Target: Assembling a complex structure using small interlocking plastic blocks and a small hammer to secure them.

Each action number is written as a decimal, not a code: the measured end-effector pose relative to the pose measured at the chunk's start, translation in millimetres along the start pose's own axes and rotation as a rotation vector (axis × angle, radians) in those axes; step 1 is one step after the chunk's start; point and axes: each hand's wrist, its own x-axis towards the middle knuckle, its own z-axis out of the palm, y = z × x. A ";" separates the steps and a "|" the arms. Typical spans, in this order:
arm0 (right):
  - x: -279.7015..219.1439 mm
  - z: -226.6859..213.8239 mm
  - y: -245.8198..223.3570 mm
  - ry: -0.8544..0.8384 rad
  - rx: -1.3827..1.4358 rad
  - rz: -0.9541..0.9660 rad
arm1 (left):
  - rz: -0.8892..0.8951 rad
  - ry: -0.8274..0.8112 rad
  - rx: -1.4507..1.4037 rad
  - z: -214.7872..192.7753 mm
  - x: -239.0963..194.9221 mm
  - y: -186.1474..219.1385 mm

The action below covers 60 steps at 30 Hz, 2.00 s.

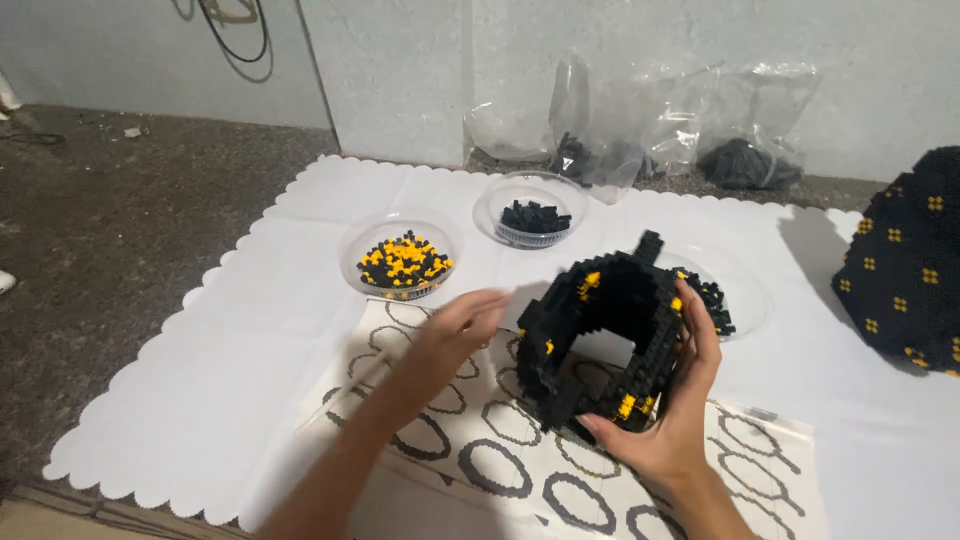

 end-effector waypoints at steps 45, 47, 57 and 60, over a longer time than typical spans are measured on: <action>32.9 10.5 8.8 -0.227 0.144 1.030 | 0.293 0.013 0.069 -1.3 -19.1 7.9; 30.7 10.3 38.7 -0.260 0.226 1.015 | 0.127 0.063 0.096 11.4 -38.1 1.5; 46.8 28.8 89.6 -0.492 0.380 0.999 | 0.040 0.709 0.427 80.5 -66.0 -37.5; 56.4 32.7 74.1 -0.475 0.341 1.088 | -0.353 0.617 0.652 94.3 -67.4 -86.4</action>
